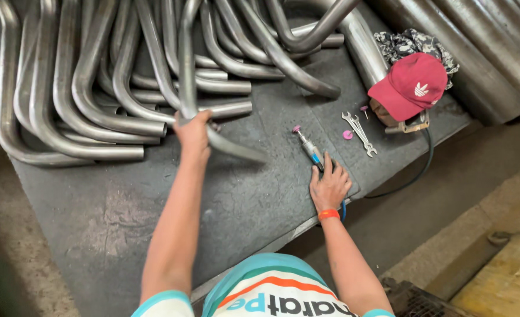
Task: The person holds a bent metal pipe against the workbench and uses a pneumatic die grinder to grind the pipe's end and flange, repositioning the pipe to grind different spots. They then carry the pipe to a wire basket, place it with other finished pipes, and return to the bench.
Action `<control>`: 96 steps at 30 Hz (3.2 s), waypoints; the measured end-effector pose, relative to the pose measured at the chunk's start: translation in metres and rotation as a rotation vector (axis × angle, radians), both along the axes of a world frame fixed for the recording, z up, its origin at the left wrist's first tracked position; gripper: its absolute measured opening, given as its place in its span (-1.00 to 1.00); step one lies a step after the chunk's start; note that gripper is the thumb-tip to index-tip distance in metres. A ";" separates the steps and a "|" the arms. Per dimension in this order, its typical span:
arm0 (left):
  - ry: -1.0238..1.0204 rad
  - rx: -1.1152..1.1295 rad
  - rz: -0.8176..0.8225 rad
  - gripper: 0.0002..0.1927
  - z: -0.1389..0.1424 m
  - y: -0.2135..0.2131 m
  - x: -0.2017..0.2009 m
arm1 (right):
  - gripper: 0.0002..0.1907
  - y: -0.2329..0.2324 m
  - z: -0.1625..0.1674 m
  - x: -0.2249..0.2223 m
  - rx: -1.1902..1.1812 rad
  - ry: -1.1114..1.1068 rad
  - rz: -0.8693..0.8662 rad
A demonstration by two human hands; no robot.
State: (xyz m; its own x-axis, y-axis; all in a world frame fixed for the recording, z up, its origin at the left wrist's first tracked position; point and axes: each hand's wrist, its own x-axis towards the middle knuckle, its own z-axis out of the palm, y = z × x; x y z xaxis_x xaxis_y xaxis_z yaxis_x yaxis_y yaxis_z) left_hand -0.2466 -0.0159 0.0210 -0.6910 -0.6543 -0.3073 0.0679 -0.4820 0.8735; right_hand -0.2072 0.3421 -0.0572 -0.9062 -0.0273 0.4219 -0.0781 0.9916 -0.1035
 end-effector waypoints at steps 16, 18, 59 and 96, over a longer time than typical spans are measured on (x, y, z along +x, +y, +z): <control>-0.719 -0.742 -0.580 -0.39 0.094 -0.117 0.303 | -0.35 0.033 0.012 0.001 -0.264 -0.197 0.002; -0.808 -1.054 -0.593 -0.35 0.077 -0.121 0.301 | -0.37 0.047 0.013 0.013 -0.317 -0.273 -0.041; -0.634 -2.410 -0.376 -0.91 -0.020 0.007 0.182 | -0.36 0.134 0.081 0.244 -0.712 -0.536 0.196; -0.549 -2.429 -0.265 -0.86 -0.021 0.012 0.193 | -0.38 0.115 0.068 0.222 -0.477 -0.637 0.215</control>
